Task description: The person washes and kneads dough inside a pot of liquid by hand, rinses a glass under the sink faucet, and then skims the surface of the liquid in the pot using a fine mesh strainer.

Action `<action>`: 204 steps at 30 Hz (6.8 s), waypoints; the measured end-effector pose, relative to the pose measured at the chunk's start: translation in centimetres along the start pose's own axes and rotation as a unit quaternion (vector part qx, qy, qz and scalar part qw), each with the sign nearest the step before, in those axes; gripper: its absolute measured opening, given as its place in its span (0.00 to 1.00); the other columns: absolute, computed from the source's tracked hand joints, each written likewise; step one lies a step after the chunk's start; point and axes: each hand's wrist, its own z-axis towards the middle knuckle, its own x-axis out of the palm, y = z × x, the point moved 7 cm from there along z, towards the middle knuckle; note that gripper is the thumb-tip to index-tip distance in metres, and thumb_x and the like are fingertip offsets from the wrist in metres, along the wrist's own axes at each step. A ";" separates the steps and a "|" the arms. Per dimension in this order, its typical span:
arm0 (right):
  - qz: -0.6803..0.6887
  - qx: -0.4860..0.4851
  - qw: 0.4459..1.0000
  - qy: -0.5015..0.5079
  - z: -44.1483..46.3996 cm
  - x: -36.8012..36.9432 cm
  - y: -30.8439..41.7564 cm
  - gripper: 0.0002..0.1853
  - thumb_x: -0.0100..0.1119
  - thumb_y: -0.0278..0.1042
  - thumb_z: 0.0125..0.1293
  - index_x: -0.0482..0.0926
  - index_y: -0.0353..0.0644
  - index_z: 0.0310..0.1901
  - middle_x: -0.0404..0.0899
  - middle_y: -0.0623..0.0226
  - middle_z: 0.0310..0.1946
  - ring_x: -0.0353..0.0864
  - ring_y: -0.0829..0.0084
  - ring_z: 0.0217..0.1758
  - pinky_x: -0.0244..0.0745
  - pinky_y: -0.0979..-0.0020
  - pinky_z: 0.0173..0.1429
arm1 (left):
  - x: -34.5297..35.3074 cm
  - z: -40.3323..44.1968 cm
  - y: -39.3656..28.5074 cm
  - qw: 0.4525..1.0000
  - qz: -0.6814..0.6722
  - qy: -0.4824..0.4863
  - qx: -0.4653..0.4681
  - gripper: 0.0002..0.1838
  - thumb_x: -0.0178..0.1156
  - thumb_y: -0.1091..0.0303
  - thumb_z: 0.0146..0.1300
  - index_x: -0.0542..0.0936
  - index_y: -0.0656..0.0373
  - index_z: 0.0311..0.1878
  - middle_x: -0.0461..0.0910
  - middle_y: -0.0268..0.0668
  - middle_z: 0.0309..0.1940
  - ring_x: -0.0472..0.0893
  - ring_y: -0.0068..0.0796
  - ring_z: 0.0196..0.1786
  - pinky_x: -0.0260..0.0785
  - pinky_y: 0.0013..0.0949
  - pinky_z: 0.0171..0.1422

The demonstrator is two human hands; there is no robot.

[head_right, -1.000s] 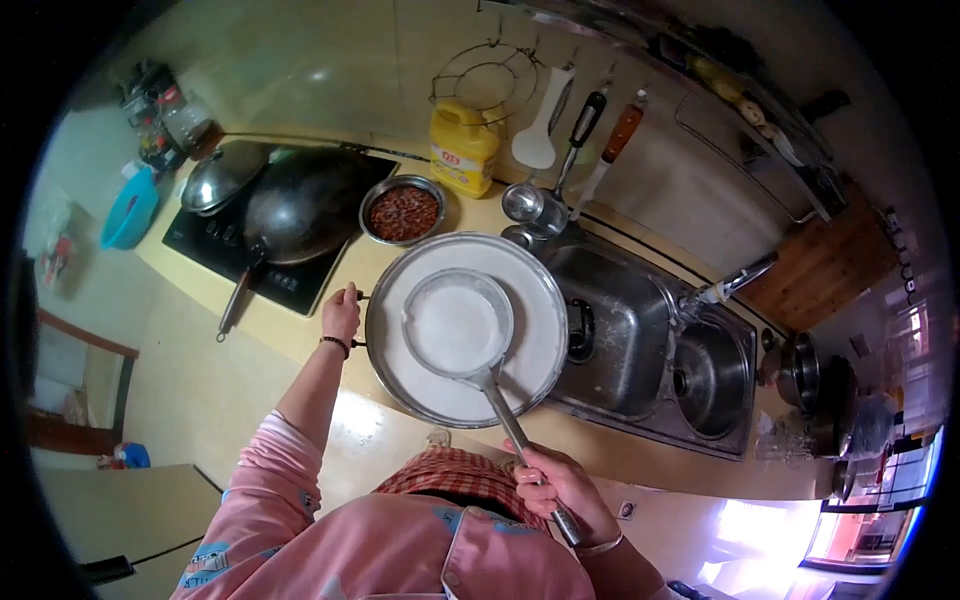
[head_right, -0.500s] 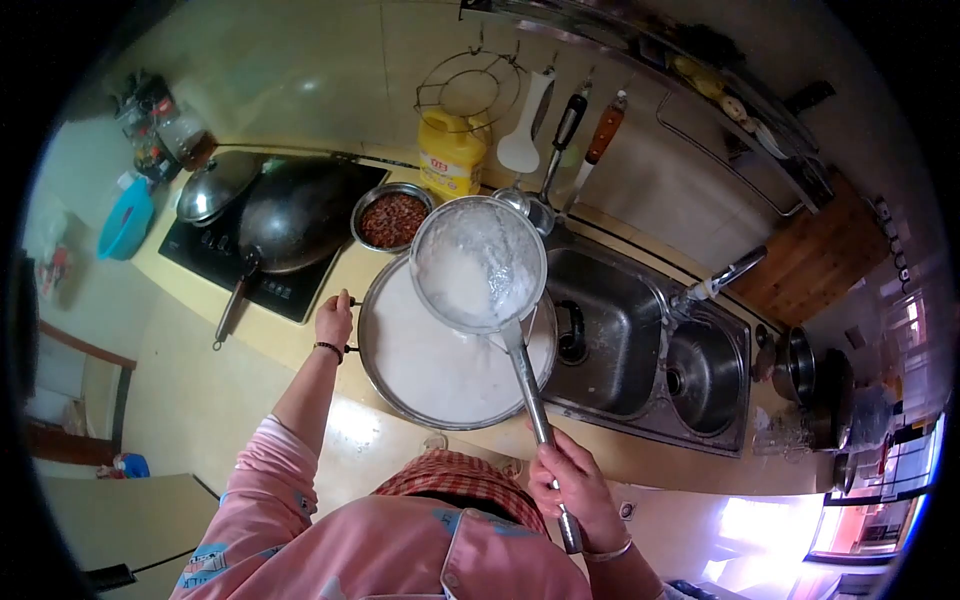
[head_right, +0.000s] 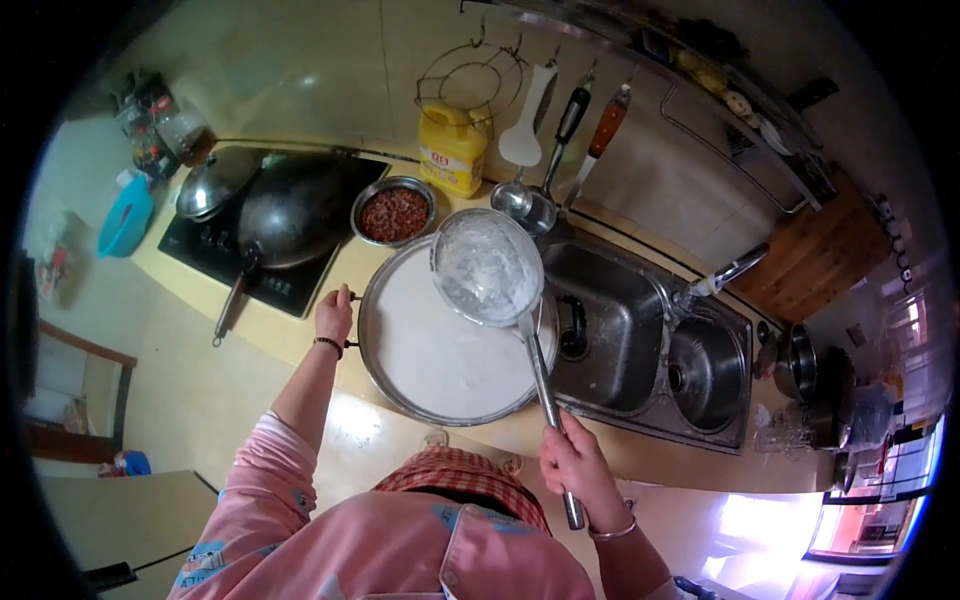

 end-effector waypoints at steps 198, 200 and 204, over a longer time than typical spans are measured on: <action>-0.438 -0.164 0.813 -0.346 6.7 -19.9 -3.8 0.29 0.46 0.32 0.61 0.50 0.38 0.64 0.75 0.42 0.30 0.78 0.52 0.28 0.74 0.58 0.37 | 6.2 -21.3 -18.2 0.927 -0.061 0.238 0.284 0.02 0.58 0.76 0.54 0.76 0.62 0.31 0.75 0.37 0.25 0.73 0.28 0.27 0.66 0.27 0.33; -0.614 -0.059 0.740 -0.268 11.0 -21.5 -6.8 0.31 0.45 0.27 0.58 0.50 0.34 0.63 0.76 0.43 0.29 0.77 0.48 0.30 0.73 0.55 0.37 | 8.6 -24.7 -20.6 0.890 -0.053 0.283 0.354 0.02 0.60 0.74 0.52 0.78 0.60 0.28 0.74 0.38 0.22 0.74 0.34 0.26 0.67 0.30 0.31; -0.626 -0.054 0.735 -0.254 11.1 -21.2 -4.2 0.33 0.45 0.25 0.55 0.49 0.34 0.64 0.76 0.44 0.29 0.78 0.49 0.31 0.73 0.55 0.38 | 12.9 -29.1 -22.2 0.860 -0.013 0.307 0.409 0.08 0.63 0.64 0.50 0.77 0.57 0.22 0.74 0.37 0.19 0.74 0.38 0.24 0.67 0.36 0.27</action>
